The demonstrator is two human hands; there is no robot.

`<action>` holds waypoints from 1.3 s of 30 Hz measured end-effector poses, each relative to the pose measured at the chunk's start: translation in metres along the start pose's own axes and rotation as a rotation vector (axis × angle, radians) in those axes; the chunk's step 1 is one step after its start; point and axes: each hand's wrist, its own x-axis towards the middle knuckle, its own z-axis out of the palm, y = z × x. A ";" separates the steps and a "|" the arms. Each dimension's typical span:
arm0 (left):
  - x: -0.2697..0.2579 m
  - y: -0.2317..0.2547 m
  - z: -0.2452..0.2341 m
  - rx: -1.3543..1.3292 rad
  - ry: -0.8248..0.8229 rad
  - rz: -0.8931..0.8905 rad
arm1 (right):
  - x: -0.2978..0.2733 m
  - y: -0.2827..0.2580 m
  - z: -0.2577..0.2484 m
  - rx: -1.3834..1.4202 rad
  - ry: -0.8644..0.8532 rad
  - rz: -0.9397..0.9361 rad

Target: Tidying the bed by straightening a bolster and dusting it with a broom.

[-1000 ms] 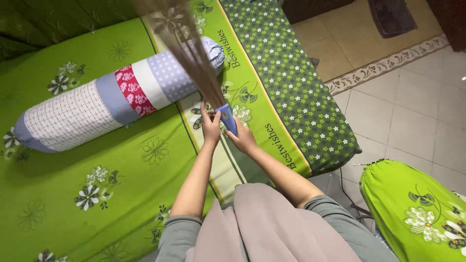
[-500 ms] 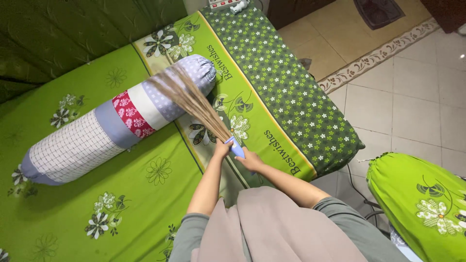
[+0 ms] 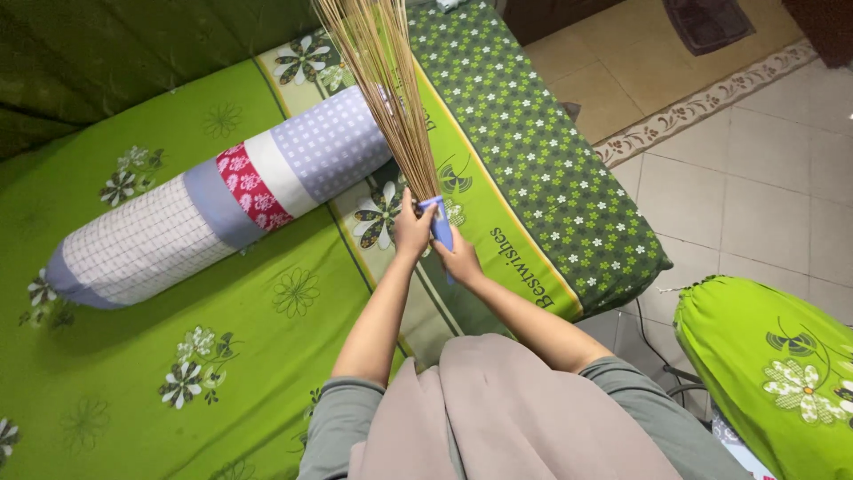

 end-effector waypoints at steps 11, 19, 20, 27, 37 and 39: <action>-0.050 -0.085 0.006 -0.176 -0.116 -0.231 | 0.005 0.122 0.018 -0.487 -0.330 0.059; -0.054 -0.082 0.019 0.005 -0.379 -0.315 | -0.018 0.160 0.012 -0.302 -0.242 0.036; -0.049 -0.077 0.014 0.076 -0.428 -0.258 | -0.022 0.142 0.014 -0.095 -0.235 0.236; -0.028 -0.019 -0.019 0.234 -0.546 -0.166 | -0.025 0.096 0.032 0.269 -0.031 0.420; -0.025 -0.010 -0.080 -0.375 -0.213 0.032 | -0.008 0.027 0.070 0.172 0.025 -0.025; -0.021 -0.062 -0.073 -0.311 -0.120 -0.039 | -0.007 0.041 0.096 0.120 -0.069 0.122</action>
